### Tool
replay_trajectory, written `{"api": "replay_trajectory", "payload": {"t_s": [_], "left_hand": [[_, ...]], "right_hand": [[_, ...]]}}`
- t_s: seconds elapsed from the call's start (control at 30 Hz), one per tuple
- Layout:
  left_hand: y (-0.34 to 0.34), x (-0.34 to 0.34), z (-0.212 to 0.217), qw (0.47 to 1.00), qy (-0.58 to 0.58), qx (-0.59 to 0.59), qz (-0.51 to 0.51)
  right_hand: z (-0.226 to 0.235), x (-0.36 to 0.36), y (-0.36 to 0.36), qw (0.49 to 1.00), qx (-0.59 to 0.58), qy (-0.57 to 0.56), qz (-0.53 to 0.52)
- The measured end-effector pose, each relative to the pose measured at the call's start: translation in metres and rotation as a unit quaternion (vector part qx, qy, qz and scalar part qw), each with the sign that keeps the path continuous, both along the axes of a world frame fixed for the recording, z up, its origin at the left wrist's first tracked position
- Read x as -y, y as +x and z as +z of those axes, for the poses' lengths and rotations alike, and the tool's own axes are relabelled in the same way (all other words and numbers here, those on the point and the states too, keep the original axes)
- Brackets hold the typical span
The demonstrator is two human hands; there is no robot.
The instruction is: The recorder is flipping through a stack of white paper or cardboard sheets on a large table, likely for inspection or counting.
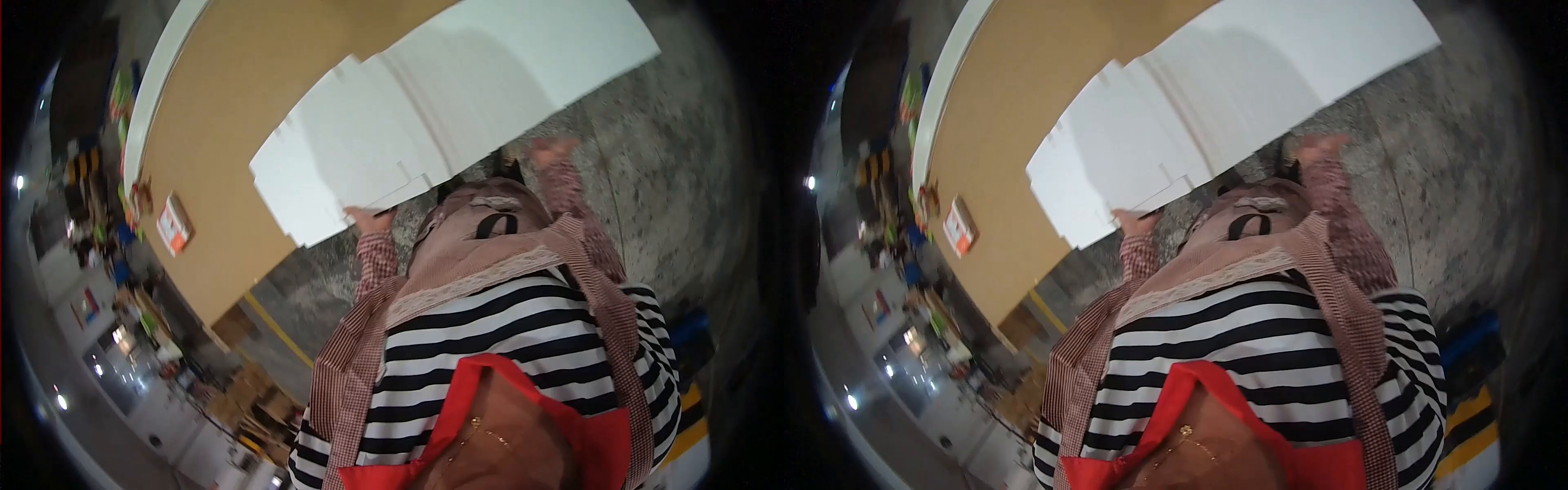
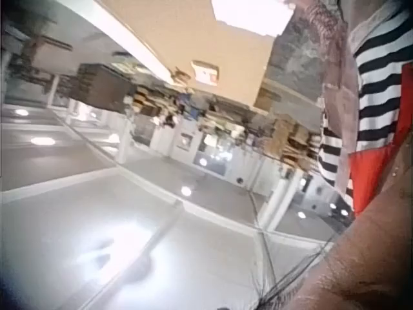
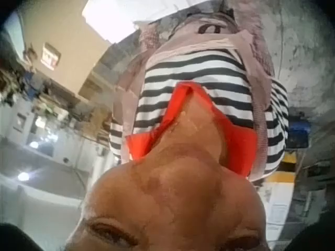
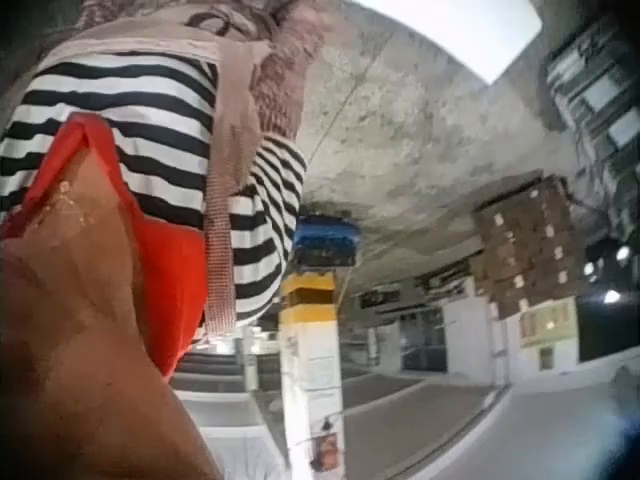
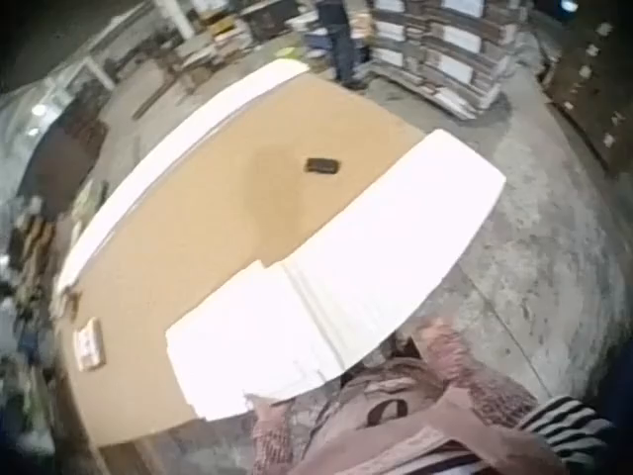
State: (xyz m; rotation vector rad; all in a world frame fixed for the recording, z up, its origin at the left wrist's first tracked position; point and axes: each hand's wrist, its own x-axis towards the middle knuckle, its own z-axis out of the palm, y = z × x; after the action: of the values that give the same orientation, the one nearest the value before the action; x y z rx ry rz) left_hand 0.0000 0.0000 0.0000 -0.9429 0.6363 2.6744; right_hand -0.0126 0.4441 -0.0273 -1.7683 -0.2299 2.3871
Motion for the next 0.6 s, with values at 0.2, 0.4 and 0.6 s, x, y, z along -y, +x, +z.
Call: {"api": "replay_trajectory", "payload": {"t_s": [0.2,0.4,0.6], "left_hand": [[0.018,-0.050,0.056,0.963,-0.110,0.229,0.085],[0.019,-0.085,0.053,0.992,-0.047,0.096,-0.064],[0.013,-0.098,0.048,0.995,-0.037,0.094,0.004]], "right_hand": [[0.118,0.007,-0.104,0.783,-0.180,0.565,0.190],[0.113,0.254,-0.270,0.247,-0.409,0.685,0.550],[0.092,0.395,-0.318,-0.099,-0.259,0.583,0.764]]}}
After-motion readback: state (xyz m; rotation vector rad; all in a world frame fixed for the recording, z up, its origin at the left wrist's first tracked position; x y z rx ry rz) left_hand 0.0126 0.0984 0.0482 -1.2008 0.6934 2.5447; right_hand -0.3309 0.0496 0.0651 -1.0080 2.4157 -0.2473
